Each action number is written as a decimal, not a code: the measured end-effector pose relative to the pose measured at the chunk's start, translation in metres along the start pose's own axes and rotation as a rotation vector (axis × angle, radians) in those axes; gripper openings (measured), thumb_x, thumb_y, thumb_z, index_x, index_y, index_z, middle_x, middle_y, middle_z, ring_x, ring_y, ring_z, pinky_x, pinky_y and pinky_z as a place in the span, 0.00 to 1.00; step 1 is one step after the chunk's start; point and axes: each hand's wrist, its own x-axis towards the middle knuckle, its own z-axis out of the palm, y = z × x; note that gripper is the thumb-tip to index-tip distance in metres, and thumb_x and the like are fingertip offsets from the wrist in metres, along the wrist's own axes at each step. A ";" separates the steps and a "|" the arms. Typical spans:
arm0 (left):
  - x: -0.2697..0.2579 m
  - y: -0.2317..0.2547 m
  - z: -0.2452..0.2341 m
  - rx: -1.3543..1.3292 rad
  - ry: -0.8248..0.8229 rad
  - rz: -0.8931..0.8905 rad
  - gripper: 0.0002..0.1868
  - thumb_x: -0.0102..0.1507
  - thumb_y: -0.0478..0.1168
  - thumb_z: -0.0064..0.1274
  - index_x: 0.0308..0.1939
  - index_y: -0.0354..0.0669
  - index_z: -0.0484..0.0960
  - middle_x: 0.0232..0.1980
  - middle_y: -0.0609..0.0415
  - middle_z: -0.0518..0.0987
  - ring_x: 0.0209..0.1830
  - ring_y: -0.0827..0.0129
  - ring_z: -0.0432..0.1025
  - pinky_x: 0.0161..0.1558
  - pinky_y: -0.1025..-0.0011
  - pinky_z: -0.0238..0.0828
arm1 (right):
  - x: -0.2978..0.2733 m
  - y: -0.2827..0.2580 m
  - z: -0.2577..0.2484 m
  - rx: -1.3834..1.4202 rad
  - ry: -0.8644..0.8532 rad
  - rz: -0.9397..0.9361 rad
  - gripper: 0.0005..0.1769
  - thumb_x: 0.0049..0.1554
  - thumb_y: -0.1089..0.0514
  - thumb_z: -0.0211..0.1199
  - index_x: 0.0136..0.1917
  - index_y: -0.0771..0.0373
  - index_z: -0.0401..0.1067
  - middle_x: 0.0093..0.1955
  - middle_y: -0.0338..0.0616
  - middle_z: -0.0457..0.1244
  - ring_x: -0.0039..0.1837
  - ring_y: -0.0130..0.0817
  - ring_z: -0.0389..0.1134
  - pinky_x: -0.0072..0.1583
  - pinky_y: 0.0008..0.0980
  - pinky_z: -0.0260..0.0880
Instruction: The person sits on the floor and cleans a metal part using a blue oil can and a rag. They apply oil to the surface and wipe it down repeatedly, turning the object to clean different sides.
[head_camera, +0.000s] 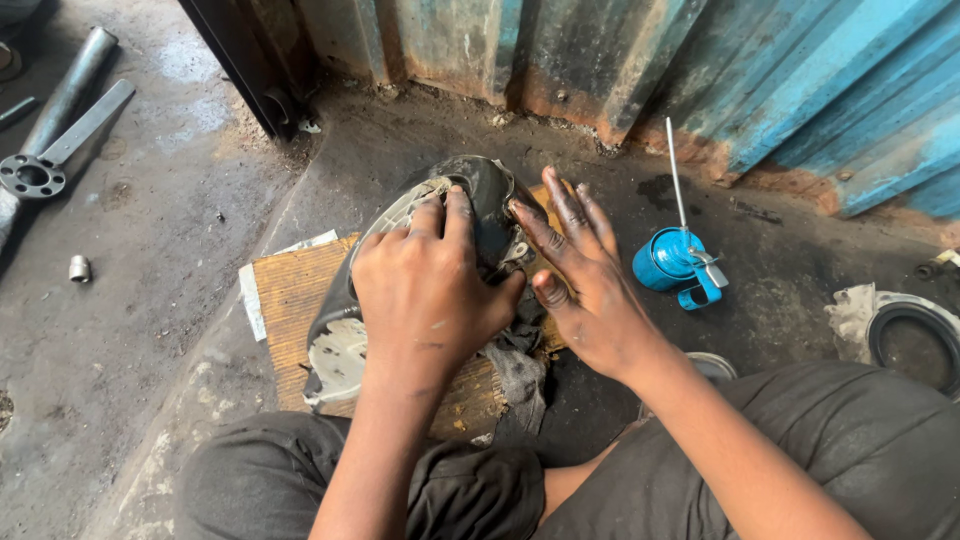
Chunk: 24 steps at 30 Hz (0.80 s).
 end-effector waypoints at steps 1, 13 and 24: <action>0.001 -0.002 -0.001 0.001 0.006 0.021 0.46 0.41 0.59 0.73 0.55 0.30 0.81 0.43 0.40 0.83 0.31 0.50 0.78 0.38 0.56 0.72 | 0.000 0.000 -0.002 -0.114 -0.009 -0.010 0.36 0.66 0.25 0.33 0.82 0.35 0.52 0.89 0.41 0.33 0.88 0.60 0.31 0.82 0.61 0.32; -0.006 -0.025 -0.019 -0.048 0.041 -0.014 0.41 0.40 0.58 0.73 0.52 0.39 0.85 0.45 0.48 0.85 0.34 0.55 0.80 0.36 0.59 0.74 | -0.011 0.034 -0.024 -0.271 0.114 -0.248 0.38 0.65 0.22 0.22 0.74 0.29 0.63 0.90 0.32 0.31 0.89 0.54 0.36 0.86 0.59 0.37; -0.011 -0.007 -0.015 -0.105 0.037 0.016 0.44 0.39 0.57 0.73 0.56 0.40 0.84 0.47 0.47 0.84 0.39 0.52 0.80 0.38 0.57 0.73 | -0.003 0.007 -0.011 0.207 0.017 -0.147 0.42 0.69 0.26 0.23 0.79 0.45 0.63 0.90 0.43 0.26 0.91 0.49 0.27 0.86 0.60 0.25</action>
